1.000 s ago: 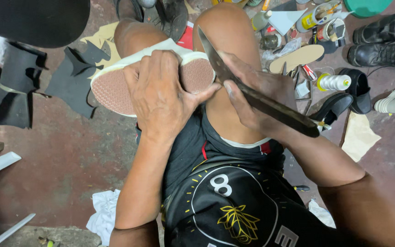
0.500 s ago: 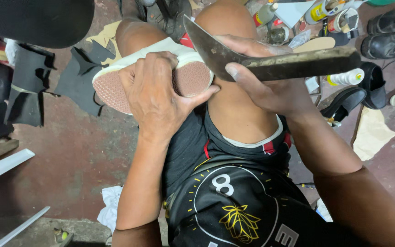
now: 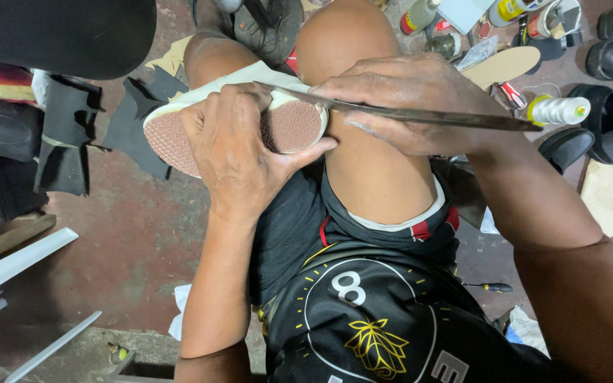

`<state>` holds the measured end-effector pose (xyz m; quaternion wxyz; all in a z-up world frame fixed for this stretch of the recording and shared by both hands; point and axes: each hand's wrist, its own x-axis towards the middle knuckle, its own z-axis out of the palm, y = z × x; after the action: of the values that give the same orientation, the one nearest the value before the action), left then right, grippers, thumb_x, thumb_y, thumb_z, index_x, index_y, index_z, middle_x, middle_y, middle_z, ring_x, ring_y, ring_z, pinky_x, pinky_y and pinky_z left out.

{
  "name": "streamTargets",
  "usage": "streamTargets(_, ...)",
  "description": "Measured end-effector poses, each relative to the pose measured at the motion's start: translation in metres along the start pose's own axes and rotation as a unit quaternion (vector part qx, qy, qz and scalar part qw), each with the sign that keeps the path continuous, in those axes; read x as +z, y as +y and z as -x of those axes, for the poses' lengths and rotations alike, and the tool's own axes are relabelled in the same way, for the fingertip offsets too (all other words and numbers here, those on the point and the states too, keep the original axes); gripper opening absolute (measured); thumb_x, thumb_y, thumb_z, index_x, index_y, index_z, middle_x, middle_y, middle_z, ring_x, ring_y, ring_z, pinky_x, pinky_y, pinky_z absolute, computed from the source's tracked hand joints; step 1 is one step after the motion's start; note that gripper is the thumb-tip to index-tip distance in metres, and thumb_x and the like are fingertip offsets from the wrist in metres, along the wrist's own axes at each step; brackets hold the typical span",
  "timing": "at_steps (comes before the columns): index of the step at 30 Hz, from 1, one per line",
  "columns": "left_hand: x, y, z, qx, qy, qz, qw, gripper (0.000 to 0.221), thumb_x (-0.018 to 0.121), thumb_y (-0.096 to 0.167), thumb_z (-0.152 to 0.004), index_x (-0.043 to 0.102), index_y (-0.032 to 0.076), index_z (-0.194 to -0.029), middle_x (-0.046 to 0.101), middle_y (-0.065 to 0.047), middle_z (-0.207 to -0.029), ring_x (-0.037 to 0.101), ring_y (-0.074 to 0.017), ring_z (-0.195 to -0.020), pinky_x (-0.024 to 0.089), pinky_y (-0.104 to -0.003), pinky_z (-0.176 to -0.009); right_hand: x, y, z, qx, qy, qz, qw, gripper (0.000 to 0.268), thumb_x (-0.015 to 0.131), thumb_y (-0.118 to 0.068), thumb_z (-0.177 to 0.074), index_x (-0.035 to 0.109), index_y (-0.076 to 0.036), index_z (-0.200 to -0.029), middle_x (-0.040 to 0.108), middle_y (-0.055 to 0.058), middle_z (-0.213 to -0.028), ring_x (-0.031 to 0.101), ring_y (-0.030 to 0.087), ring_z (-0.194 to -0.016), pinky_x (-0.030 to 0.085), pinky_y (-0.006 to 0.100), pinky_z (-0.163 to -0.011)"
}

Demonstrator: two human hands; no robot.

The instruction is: The person trims the edges of a shoe sole using a curved knife while holding the shoe in their lap.

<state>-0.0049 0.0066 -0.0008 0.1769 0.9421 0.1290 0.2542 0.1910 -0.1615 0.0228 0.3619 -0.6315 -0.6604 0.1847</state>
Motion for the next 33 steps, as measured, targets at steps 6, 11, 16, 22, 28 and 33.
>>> streamTargets(6,-0.01,0.007,-0.006,-0.003,-0.026,0.024,0.999,0.076,0.094,0.058,-0.076,0.059,0.004,-0.117,0.062,-0.01,-0.119,0.059,-0.0296,-0.11,0.036,-0.044,-0.095,0.016,-0.002,0.013,0.044,0.076,-0.064,0.994,0.035,0.066,-0.008,-0.104,0.061,0.001,-0.137,0.069,0.015,-0.131,0.072,0.028,-0.117,0.058,0.037,-0.099)
streamTargets(11,-0.023,0.018,-0.011,-0.012,-0.059,0.061,0.996,0.052,0.084,0.031,-0.087,0.064,0.011,-0.13,0.063,-0.007,-0.127,0.059,-0.0268,-0.116,0.035,-0.044,-0.103,0.047,-0.013,0.032,0.149,0.229,-0.228,0.934,0.032,0.059,-0.011,-0.113,0.057,0.003,-0.141,0.068,0.014,-0.132,0.07,0.019,-0.114,0.058,0.034,-0.1)
streamTargets(16,-0.034,0.022,-0.026,0.032,-0.105,0.053,0.993,0.029,0.079,0.022,-0.095,0.071,0.014,-0.122,0.063,-0.003,-0.121,0.058,-0.0251,-0.11,0.037,-0.042,-0.1,0.063,-0.009,0.042,0.21,0.311,-0.397,0.838,0.039,0.056,-0.018,-0.114,0.052,0.007,-0.144,0.068,0.012,-0.122,0.068,0.014,-0.102,0.06,0.031,-0.092)
streamTargets(22,-0.044,0.027,-0.06,0.148,-0.201,-0.01,0.968,0.01,0.073,0.018,-0.092,0.072,0.011,-0.1,0.066,-0.004,-0.109,0.062,-0.0244,-0.1,0.046,-0.043,-0.083,0.071,0.005,0.052,0.201,0.33,-0.485,0.784,0.044,0.059,-0.016,-0.11,0.051,0.007,-0.146,0.065,0.014,-0.129,0.068,0.017,-0.104,0.062,0.037,-0.085)
streamTargets(28,-0.039,0.034,-0.087,0.22,-0.254,-0.077,0.939,0.012,0.065,0.012,-0.083,0.068,0.004,-0.091,0.065,-0.01,-0.104,0.064,-0.0249,-0.095,0.055,-0.037,-0.067,0.072,0.01,0.056,0.208,0.343,-0.53,0.747,0.046,0.061,-0.016,-0.108,0.051,0.009,-0.145,0.067,0.016,-0.125,0.069,0.02,-0.102,0.062,0.038,-0.082)
streamTargets(33,-0.026,0.038,-0.09,0.254,-0.271,-0.174,0.912,0.02,0.062,0.016,-0.087,0.067,-0.001,-0.097,0.062,-0.014,-0.098,0.063,-0.0259,-0.092,0.053,-0.034,-0.06,0.072,0.008,0.06,0.196,0.344,-0.54,0.742,0.044,0.061,-0.014,-0.108,0.051,0.009,-0.145,0.066,0.016,-0.126,0.07,0.02,-0.105,0.062,0.037,-0.084)
